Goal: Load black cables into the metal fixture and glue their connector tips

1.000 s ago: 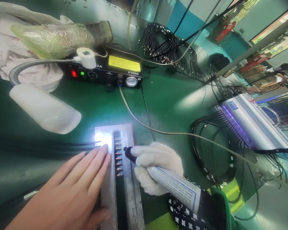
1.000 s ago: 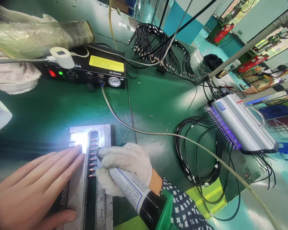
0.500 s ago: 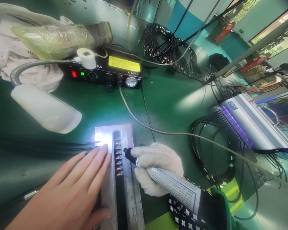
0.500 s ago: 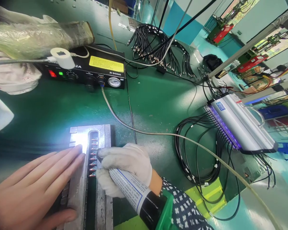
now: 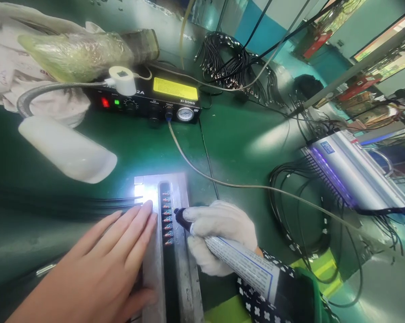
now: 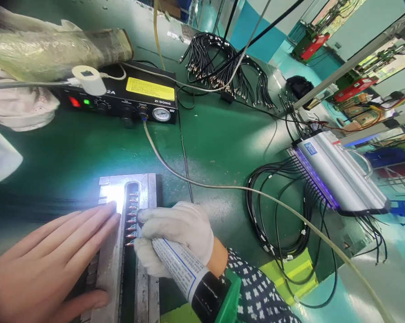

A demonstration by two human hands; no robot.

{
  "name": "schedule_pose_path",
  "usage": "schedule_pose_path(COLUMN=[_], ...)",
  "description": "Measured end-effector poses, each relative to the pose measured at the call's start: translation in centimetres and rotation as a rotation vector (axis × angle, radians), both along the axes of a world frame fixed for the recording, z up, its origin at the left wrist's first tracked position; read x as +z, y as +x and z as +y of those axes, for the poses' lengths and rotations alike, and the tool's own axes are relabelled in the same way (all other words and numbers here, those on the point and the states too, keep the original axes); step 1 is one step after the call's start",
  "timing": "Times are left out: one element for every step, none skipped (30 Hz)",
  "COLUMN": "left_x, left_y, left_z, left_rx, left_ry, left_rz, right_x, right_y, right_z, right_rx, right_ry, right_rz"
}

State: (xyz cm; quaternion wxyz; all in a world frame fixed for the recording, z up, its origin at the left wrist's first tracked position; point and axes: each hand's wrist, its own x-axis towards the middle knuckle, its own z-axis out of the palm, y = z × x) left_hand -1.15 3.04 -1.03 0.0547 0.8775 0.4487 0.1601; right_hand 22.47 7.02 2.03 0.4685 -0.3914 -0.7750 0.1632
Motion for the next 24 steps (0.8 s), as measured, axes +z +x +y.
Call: schedule_pose_path(left_x=[0.0,-0.1,0.0,0.0,0.0,0.1,0.1,0.1,0.1,0.1,0.1,0.1,0.1,0.1,0.2,0.2,0.3,0.4,0.6,0.7,0.9,1.1,1.2,1.3], left_y=[0.0,0.0,0.0,0.0,0.0,0.0,0.1,0.1,0.1,0.1,0.2,0.2,0.2,0.2,0.2,0.2,0.2,0.3,0.3,0.4,0.4,0.5,0.5,0.5], left_z=[0.0,0.0,0.0,0.0,0.0,0.0,0.0,0.1,0.1,0.1,0.1,0.1,0.2,0.2,0.3,0.3,0.3,0.4,0.4,0.3,0.3,0.3,0.2,0.2], left_rx=[-0.002,-0.007,-0.009,-0.009,-0.008,-0.006,-0.005,-0.004,-0.004,-0.004,-0.003,-0.004,-0.006,-0.01,-0.014,-0.016,-0.018,-0.017,-0.013,-0.004,0.007,0.02,0.03,0.036], left_ry=[0.004,0.003,0.005,0.005,0.006,0.01,0.01,0.013,0.021,0.027,0.031,0.035,0.036,0.035,0.033,0.028,0.026,0.026,0.021,0.013,0.0,-0.015,-0.03,-0.047], left_rz=[0.001,0.006,0.009,0.012,0.01,0.005,0.004,0.002,-0.002,-0.006,-0.009,-0.012,-0.012,-0.009,-0.004,0.002,0.004,0.0,-0.001,0.002,0.012,0.028,0.047,0.068], right_x=[0.1,0.1,0.2,0.3,0.3,0.4,0.4,0.4,0.4,0.4,0.4,0.3,0.3,0.2,0.2,0.2,0.2,0.3,0.3,0.3,0.3,0.2,0.2,0.1], right_y=[0.0,0.0,0.0,0.0,0.1,0.1,0.1,0.1,0.0,0.0,-0.1,-0.1,-0.2,-0.2,-0.2,-0.2,-0.2,-0.2,-0.1,0.0,0.0,0.0,0.0,0.0], right_z=[-0.1,-0.1,-0.1,-0.1,-0.1,-0.1,-0.1,-0.1,0.0,0.0,0.0,-0.1,-0.1,-0.2,-0.4,-0.5,-0.7,-0.8,-0.9,-1.0,-1.1,-1.1,-1.1,-1.1], right_rx=[0.005,0.011,0.015,0.017,0.016,0.016,0.018,0.018,0.02,0.02,0.019,0.013,0.006,-0.004,-0.018,-0.038,-0.059,-0.07,-0.073,-0.068,-0.053,-0.033,-0.018,-0.014], right_ry=[-0.006,-0.012,-0.013,-0.012,-0.01,-0.007,-0.008,-0.005,0.006,0.017,0.025,0.033,0.04,0.047,0.054,0.059,0.066,0.072,0.072,0.068,0.059,0.049,0.041,0.033], right_rz=[-0.013,-0.027,-0.034,-0.037,-0.035,-0.032,-0.031,-0.033,-0.045,-0.061,-0.074,-0.068,-0.042,0.003,0.057,0.108,0.144,0.149,0.127,0.095,0.058,0.027,0.007,0.002])
